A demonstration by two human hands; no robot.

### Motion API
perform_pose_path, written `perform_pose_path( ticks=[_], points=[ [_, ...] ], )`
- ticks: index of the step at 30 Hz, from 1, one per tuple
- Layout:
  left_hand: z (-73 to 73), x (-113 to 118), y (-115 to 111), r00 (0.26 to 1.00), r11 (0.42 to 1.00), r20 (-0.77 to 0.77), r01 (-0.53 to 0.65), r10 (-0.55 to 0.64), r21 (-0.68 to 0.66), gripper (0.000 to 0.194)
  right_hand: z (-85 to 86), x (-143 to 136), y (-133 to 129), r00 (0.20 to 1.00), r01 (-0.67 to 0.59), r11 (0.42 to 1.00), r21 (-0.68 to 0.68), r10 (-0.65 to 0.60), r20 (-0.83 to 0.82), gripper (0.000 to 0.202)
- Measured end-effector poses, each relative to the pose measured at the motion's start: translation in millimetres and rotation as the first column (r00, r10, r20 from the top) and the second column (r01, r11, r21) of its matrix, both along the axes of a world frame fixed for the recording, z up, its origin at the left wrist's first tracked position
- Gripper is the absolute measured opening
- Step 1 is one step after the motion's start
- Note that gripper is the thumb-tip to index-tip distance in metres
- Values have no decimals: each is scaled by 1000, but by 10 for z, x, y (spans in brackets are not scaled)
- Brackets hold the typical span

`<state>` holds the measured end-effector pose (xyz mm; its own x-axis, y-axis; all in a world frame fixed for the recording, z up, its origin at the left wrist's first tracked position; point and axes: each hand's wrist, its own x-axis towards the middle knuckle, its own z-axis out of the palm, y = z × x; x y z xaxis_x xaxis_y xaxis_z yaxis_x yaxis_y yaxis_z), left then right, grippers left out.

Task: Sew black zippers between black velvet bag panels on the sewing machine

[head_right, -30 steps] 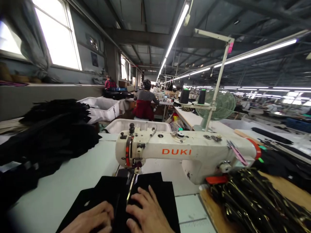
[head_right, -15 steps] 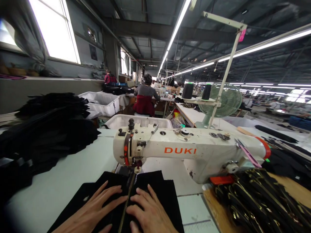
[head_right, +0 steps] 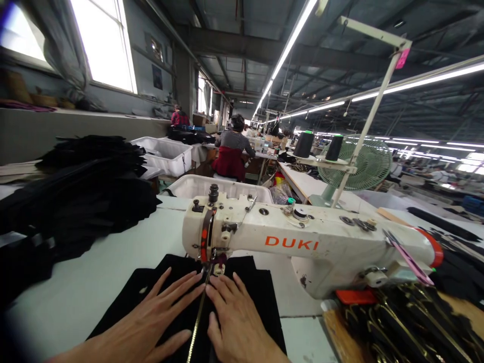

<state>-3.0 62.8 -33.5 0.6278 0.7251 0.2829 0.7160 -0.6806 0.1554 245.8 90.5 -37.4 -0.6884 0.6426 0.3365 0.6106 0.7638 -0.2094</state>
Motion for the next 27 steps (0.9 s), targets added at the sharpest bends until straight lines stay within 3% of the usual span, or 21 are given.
perform_pose_path(
  ticks=[7,15,21,27],
  points=[
    [35,-6,-106,998,990,-65,-4,13,141,93,-18,54,-28,999,-36,999,-28,37,37,54],
    [-41,-48,0,991,962,-134,51,-15,269,82,-144,54,50,996,-61,997,51,58,63,56],
    [-90,-70,33,990,958,-129,86,-52,273,77,-210,66,84,994,-82,994,67,76,79,52],
    [-114,-76,45,992,969,-117,79,-52,236,81,-160,66,98,990,-109,990,84,100,103,53]
  ],
)
